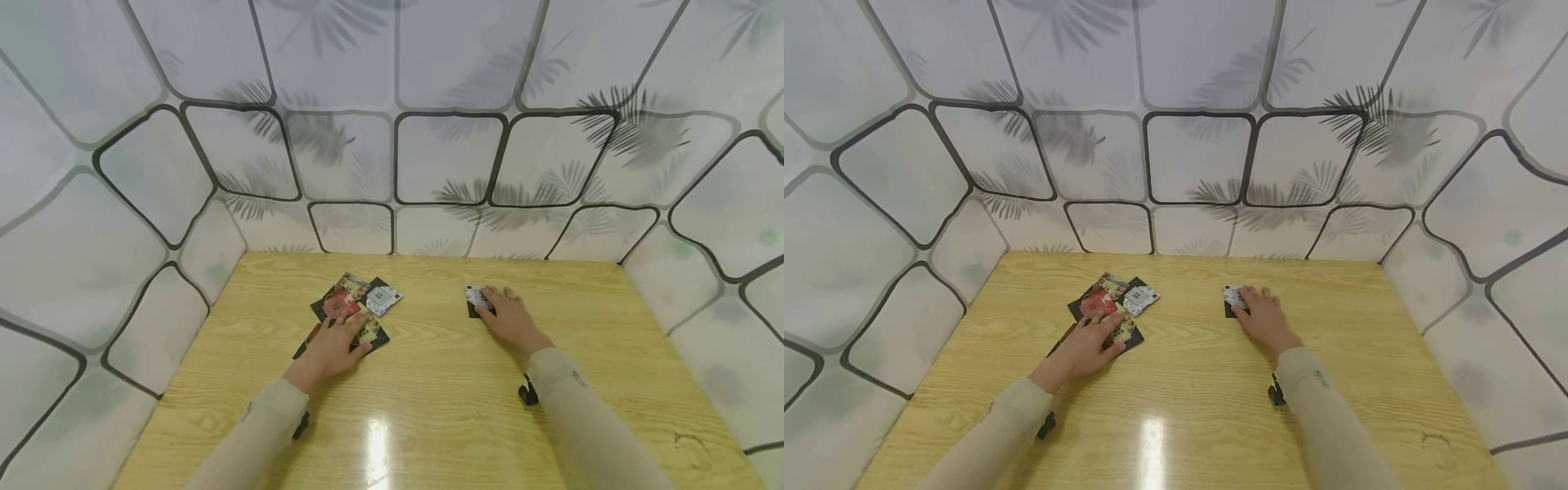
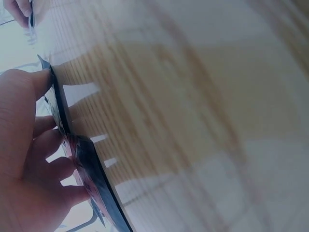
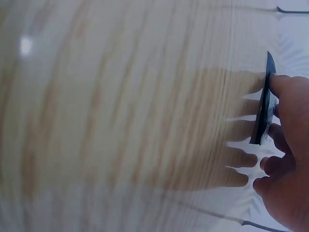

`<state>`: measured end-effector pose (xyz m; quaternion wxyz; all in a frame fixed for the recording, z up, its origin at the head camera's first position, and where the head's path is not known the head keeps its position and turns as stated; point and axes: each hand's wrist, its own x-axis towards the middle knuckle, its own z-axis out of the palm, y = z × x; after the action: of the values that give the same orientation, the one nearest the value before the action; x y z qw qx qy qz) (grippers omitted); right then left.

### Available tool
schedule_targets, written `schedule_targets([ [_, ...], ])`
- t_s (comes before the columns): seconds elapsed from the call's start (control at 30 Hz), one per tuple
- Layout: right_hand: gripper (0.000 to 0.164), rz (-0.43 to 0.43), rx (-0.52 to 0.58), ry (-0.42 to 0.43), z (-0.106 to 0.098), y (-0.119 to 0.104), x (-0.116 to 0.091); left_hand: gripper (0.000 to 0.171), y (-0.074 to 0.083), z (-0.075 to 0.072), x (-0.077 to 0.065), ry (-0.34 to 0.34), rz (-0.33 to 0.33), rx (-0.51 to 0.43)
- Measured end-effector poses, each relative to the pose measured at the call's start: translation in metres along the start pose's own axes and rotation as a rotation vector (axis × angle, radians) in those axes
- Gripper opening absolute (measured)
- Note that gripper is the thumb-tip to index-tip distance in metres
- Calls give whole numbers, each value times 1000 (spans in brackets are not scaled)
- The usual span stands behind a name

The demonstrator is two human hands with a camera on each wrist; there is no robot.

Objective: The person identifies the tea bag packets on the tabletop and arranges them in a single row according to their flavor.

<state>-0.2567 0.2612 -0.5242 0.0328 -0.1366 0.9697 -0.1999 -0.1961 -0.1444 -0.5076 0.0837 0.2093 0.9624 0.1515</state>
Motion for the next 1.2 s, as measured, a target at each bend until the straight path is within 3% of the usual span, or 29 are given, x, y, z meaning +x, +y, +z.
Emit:
schedule_targets([
  [0.83,68,58,128,22,-1,16,-4,69,2,0,4,-2,4,20],
  [0.93,70,67,141,20,0,16,-5,66,3,-2,6,23,13,20],
  [1.2,70,74,159,5,2,15,-5,54,6,-4,20,179,77,5],
])
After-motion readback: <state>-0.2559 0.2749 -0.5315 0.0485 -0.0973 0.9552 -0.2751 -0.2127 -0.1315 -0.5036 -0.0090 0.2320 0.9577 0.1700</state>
